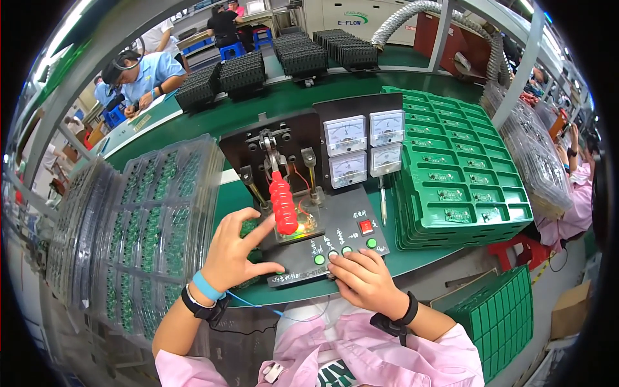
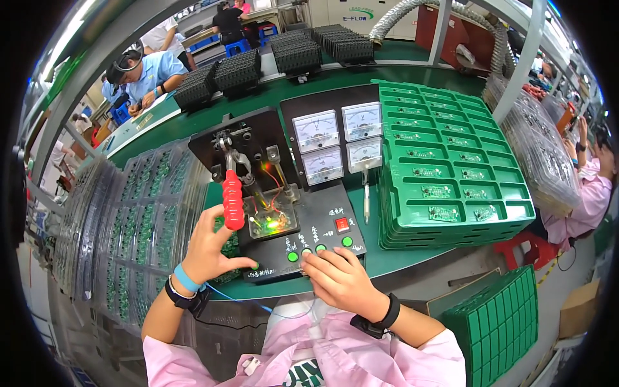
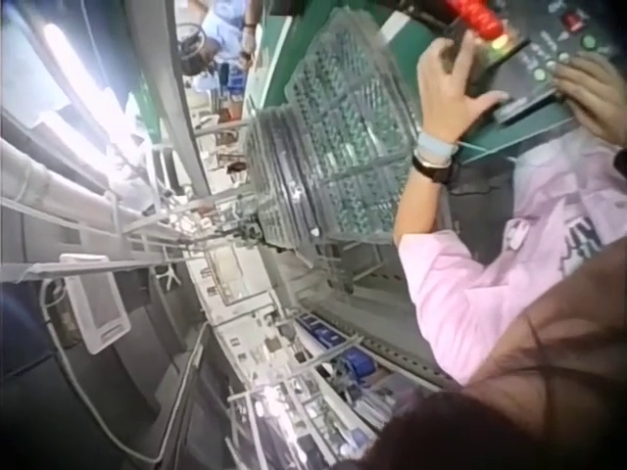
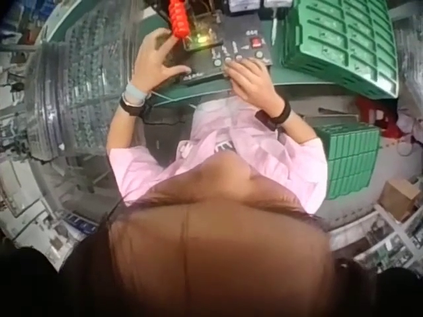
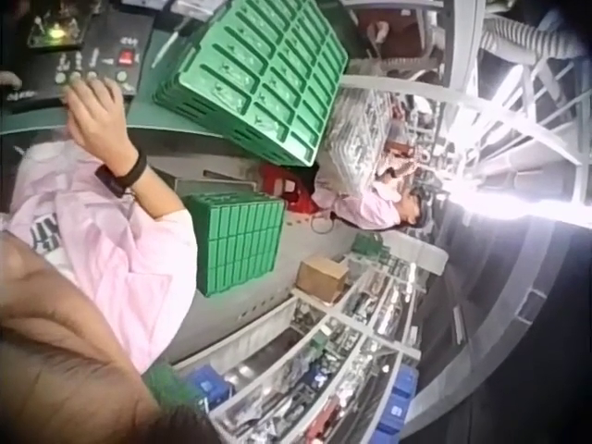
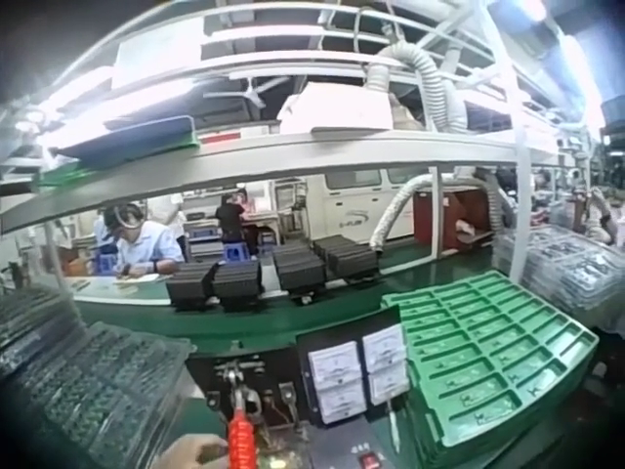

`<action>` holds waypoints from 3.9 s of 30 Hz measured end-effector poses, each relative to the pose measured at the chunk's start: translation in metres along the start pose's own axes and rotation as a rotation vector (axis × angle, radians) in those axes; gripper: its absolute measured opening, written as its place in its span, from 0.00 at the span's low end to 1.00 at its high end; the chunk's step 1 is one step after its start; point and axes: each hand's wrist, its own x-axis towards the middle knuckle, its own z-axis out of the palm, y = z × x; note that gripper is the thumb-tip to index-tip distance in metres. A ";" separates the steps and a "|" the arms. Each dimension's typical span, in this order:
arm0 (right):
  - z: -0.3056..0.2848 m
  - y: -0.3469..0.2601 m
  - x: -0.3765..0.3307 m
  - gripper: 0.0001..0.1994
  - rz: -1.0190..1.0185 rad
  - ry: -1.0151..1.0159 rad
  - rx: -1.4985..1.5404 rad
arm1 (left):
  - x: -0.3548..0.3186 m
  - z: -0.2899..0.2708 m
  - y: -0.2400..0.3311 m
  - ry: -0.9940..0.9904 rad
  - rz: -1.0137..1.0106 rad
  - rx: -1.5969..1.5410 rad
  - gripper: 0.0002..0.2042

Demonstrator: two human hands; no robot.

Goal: The person tests circuit boards by placing them into a testing machine, pulling a red lever, and pressing buttons. After each test, they lift the lever and place the board into a green tray.

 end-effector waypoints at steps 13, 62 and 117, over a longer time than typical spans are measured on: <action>-0.034 0.003 0.131 0.13 -0.451 0.113 0.267 | -0.008 0.010 -0.013 -0.095 -0.025 -0.119 0.36; -0.195 0.123 -0.073 0.09 0.781 0.909 -0.082 | -0.012 0.045 0.059 -0.207 -0.009 0.376 0.28; 0.015 -0.007 -0.006 0.19 0.048 0.040 -0.044 | -0.033 0.007 0.016 0.078 -0.113 -0.040 0.35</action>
